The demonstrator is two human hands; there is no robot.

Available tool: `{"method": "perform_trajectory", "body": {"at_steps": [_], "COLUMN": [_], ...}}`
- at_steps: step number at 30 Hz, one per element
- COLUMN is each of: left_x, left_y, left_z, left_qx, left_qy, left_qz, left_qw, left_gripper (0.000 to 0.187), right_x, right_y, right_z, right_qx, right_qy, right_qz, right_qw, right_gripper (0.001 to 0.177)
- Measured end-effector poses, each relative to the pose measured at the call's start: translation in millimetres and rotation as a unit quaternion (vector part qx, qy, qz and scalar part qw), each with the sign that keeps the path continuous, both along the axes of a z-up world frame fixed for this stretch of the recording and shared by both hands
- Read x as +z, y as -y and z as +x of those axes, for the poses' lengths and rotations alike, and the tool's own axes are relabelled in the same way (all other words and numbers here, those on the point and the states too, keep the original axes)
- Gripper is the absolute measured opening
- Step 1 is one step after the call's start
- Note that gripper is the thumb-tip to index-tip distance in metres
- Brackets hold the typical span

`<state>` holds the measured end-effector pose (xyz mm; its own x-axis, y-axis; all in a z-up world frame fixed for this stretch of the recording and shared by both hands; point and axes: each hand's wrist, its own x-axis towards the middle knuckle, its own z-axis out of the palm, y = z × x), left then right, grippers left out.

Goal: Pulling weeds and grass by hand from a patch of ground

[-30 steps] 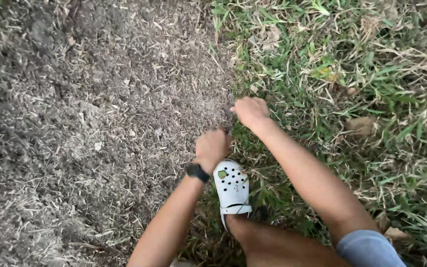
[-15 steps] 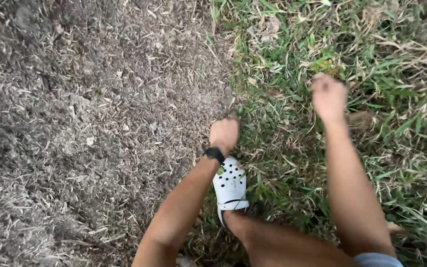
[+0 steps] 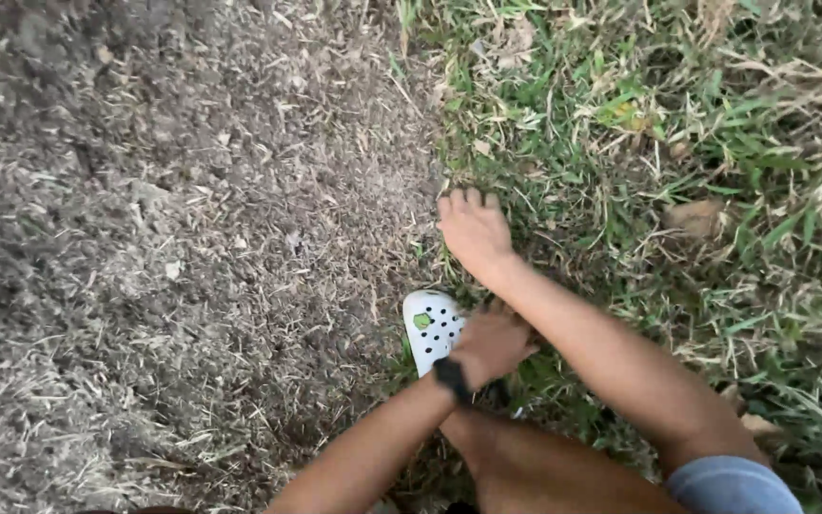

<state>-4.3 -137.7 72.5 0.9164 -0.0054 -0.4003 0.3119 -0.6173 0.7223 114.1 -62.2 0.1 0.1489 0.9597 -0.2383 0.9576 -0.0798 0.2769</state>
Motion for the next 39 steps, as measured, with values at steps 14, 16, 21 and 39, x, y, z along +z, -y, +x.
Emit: {"method": "perform_trajectory", "body": {"at_steps": [14,16,21,39], "left_x": [-102.8,-98.0,-75.1,-62.4], "left_y": [-96.3,-87.5,-104.5,-88.6], "left_z": [-2.0,-0.5,1.3,-0.2], "left_qx": [0.517,0.550,0.472,0.277], "left_qy": [-0.119,-0.129,-0.219,-0.034], "left_qz": [-0.388,-0.372,-0.275,-0.020], "left_qw": [0.753,0.737,0.808,0.960], "left_gripper": [0.059,0.061,0.065,0.050], "right_x": [11.8,16.6,122.5,95.9], "right_y": [26.9,58.0,95.0,28.1], "right_z": [10.5,21.9,97.2,13.2], "right_qx": [-0.144,-0.166,-0.351,-0.067], "right_qy": [-0.303,-0.315,-0.199,-0.195], "right_qz": [-0.146,-0.135,-0.078,-0.030], "right_qw": [0.931,0.925,0.912,0.978], "right_gripper": [0.032,0.037,0.038,0.048]}}
